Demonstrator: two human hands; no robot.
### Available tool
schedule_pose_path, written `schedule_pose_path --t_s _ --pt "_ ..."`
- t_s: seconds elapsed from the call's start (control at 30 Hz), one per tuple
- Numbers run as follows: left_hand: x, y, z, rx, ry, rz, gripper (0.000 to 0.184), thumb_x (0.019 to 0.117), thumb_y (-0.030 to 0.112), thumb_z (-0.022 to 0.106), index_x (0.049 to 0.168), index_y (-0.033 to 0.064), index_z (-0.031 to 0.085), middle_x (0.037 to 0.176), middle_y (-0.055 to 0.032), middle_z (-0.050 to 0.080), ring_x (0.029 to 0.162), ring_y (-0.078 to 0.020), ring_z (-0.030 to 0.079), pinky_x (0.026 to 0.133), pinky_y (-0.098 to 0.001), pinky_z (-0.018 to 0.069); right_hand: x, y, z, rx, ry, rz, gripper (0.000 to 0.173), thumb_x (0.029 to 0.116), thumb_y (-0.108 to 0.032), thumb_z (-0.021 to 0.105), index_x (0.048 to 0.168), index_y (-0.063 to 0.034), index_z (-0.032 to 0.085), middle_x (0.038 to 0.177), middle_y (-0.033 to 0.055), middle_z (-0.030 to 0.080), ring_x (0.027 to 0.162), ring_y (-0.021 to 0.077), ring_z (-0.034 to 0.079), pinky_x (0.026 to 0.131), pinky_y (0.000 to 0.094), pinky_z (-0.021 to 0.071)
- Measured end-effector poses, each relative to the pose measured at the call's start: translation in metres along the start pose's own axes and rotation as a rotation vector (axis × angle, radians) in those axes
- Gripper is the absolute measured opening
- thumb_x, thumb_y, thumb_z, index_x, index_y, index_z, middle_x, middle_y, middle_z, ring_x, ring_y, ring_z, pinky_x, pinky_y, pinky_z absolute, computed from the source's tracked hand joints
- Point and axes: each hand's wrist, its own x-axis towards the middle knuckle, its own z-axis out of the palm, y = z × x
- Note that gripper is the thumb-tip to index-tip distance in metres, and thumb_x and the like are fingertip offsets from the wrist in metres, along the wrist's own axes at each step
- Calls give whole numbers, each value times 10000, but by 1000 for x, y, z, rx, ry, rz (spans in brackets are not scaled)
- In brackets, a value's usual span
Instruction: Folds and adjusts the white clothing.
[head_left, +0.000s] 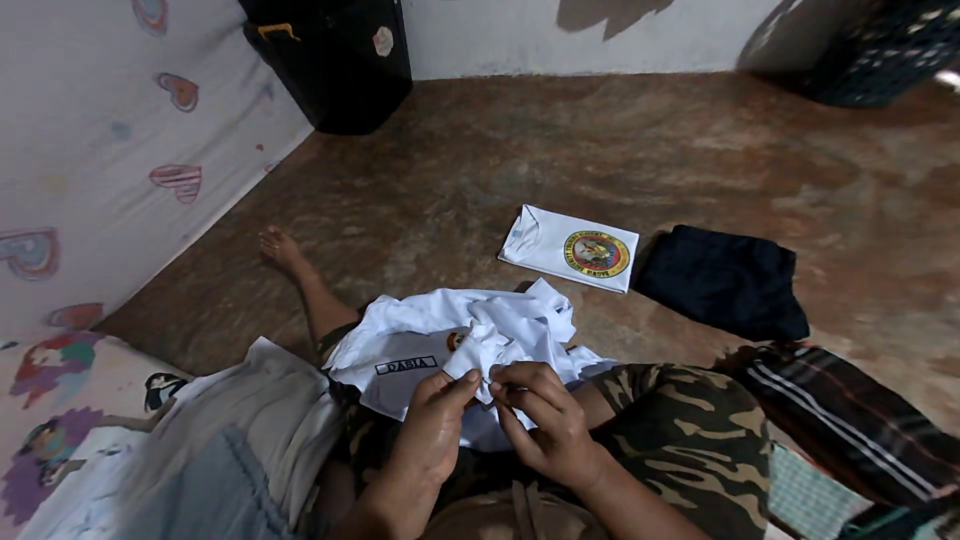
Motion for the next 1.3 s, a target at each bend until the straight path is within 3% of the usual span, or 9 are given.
schedule_pose_path --t_s 0.2,0.4,0.6,0.7,0.9,1.07,1.3 --pt "0 -11 -2 23 -35 107 152 1023 20 509 1051 -28 650 967 -74 719 920 -121 696 907 -310 574 11 -5 -1 237 72 248 116 943 -138 726 881 -43 701 1044 56 700 1037 100 652 906 226 559" --pt "-1 -11 -4 83 -77 205 161 1015 14 523 1078 -28 666 1009 -64 728 975 -111 697 940 -300 568 18 -8 -8 258 -11 354 197 927 -161 753 1030 -26 654 1099 86 647 925 52 645 767 177 574" --pt "0 -9 -2 136 -38 145 169 1039 59 507 1007 3 663 946 -33 707 922 -83 681 903 -282 564 14 -8 -2 17 -37 195 162 982 -187 678 1053 -42 674 1067 101 652 1033 112 628 920 194 525" --pt "1 -11 -2 137 -26 105 192 1052 77 486 991 6 654 925 -28 699 898 -80 678 890 -284 566 12 -10 1 -26 -46 186 171 987 -200 669 1056 -44 672 1044 96 659 1013 117 635 914 195 527" --pt "-2 -21 -1 322 -27 310 182 1049 75 503 1025 5 669 907 -8 711 861 -50 687 829 -236 581 11 -8 -5 362 -11 428 166 956 -187 723 1018 -34 706 1059 64 667 879 38 640 712 161 559" --pt "-1 -27 -3 451 -47 497 173 1032 61 523 1053 -26 671 949 -19 722 898 -28 690 845 -215 581 17 -13 -11 694 48 677 28 892 -47 729 916 -62 727 1055 16 670 928 60 645 768 197 573" --pt "0 -34 -9 589 -30 572 198 1022 155 580 1000 -13 683 891 -30 699 845 -36 681 789 -213 581 25 -7 -20 1060 -42 1033 131 854 12 674 830 -113 707 949 -10 681 874 54 628 755 217 532"
